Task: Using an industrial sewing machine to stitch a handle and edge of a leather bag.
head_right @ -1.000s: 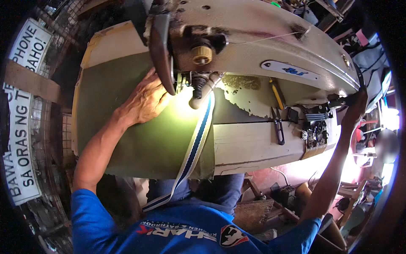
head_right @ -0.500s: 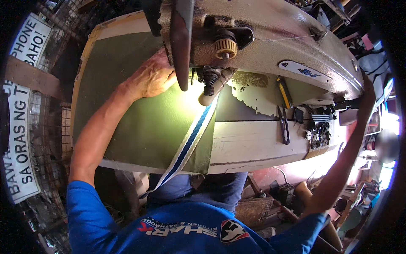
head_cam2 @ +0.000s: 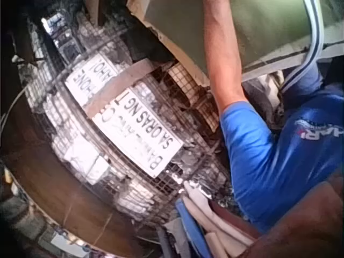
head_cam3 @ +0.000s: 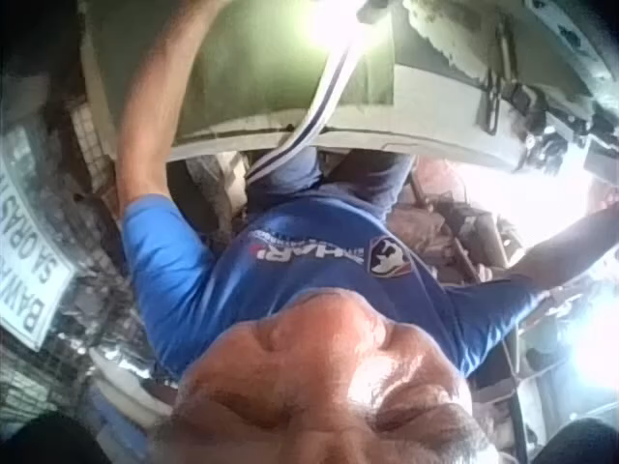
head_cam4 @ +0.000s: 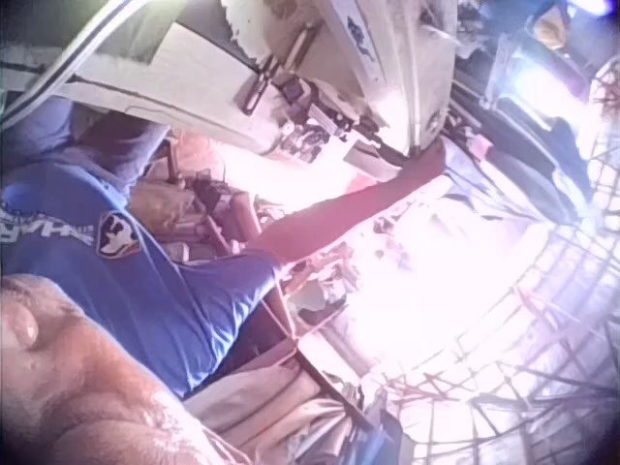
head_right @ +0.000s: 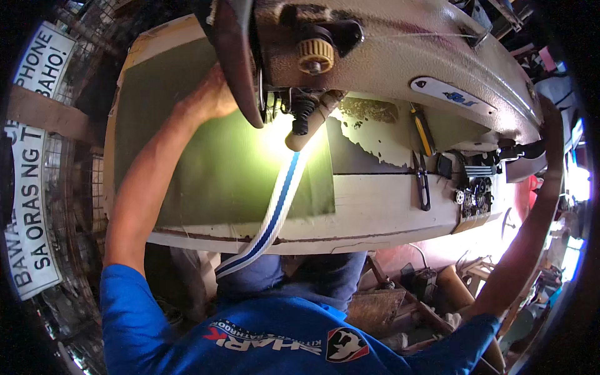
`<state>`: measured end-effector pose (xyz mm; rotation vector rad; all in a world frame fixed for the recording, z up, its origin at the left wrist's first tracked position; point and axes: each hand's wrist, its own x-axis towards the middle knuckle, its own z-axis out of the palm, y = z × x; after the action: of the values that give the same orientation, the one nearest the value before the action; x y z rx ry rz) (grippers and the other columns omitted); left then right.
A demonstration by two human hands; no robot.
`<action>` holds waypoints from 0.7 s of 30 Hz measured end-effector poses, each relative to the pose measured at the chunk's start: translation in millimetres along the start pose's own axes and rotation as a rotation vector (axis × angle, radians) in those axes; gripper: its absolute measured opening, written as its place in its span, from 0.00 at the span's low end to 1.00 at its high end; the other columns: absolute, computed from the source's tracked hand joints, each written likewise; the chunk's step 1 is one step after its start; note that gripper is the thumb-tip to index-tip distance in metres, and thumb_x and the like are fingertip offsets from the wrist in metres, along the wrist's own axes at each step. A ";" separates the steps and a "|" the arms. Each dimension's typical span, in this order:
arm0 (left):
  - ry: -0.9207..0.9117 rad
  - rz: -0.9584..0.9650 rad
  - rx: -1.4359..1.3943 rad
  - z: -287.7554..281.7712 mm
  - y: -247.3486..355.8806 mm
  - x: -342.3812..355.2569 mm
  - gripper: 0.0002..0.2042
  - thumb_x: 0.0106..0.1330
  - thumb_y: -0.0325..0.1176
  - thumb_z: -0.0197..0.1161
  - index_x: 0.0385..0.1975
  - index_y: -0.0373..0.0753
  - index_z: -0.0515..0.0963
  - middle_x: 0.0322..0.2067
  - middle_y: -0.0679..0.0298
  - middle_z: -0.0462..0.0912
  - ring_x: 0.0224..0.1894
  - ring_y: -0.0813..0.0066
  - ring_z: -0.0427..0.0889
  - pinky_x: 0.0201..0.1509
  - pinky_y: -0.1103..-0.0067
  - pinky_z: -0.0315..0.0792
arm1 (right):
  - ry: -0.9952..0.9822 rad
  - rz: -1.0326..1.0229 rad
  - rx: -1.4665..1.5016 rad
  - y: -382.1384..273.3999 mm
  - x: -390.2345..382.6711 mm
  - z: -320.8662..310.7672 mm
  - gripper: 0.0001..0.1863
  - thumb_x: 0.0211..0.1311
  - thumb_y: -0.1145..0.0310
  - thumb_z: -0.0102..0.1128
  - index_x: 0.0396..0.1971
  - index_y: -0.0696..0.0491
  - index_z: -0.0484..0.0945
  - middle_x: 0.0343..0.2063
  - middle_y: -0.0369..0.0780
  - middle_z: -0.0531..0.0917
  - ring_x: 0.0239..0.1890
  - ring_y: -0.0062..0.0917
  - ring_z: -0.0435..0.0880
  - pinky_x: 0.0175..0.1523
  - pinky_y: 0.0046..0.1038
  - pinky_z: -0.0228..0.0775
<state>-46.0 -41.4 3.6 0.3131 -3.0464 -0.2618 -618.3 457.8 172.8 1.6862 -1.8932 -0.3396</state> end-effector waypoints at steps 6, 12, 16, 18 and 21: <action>-0.078 -0.062 -0.069 -11.1 -21.7 22.3 0.20 0.76 0.42 0.44 0.66 0.51 0.68 0.69 0.60 0.63 0.74 0.54 0.52 0.77 0.55 0.42 | 0.051 0.054 0.072 -10.3 6.0 7.8 0.27 0.62 0.72 0.47 0.64 0.55 0.70 0.56 0.45 0.77 0.55 0.38 0.77 0.62 0.33 0.65; -0.016 -0.001 -0.027 -10.4 -21.1 22.3 0.21 0.76 0.43 0.43 0.66 0.52 0.67 0.70 0.63 0.61 0.74 0.54 0.52 0.78 0.57 0.41 | 0.618 1.009 0.481 -166.4 -2.0 1.8 0.23 0.74 0.62 0.38 0.62 0.53 0.73 0.48 0.41 0.83 0.45 0.27 0.82 0.51 0.31 0.74; -0.067 -0.033 0.012 -9.1 -22.1 22.6 0.21 0.76 0.42 0.43 0.66 0.52 0.68 0.71 0.63 0.60 0.74 0.54 0.52 0.78 0.56 0.41 | 0.704 1.138 0.363 -203.4 20.7 -15.4 0.23 0.73 0.63 0.42 0.63 0.52 0.72 0.40 0.40 0.83 0.37 0.25 0.82 0.44 0.29 0.75; -0.052 -0.018 0.037 -6.1 -23.4 21.5 0.21 0.76 0.42 0.43 0.66 0.52 0.68 0.71 0.62 0.61 0.74 0.54 0.52 0.78 0.56 0.41 | 0.680 1.151 0.411 -207.7 26.5 -21.2 0.22 0.73 0.64 0.42 0.62 0.53 0.72 0.46 0.41 0.82 0.41 0.26 0.82 0.47 0.29 0.75; 0.026 0.038 -0.047 -2.2 -23.6 19.8 0.21 0.76 0.42 0.43 0.66 0.50 0.68 0.70 0.62 0.62 0.74 0.54 0.52 0.78 0.56 0.42 | 0.697 1.092 0.353 -208.5 28.8 -23.2 0.28 0.75 0.48 0.42 0.60 0.54 0.75 0.49 0.41 0.82 0.45 0.28 0.81 0.50 0.30 0.71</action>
<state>-60.5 -68.6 2.7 0.2537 -3.0119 -0.3232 -434.8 398.6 85.1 0.5626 -2.0155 0.9188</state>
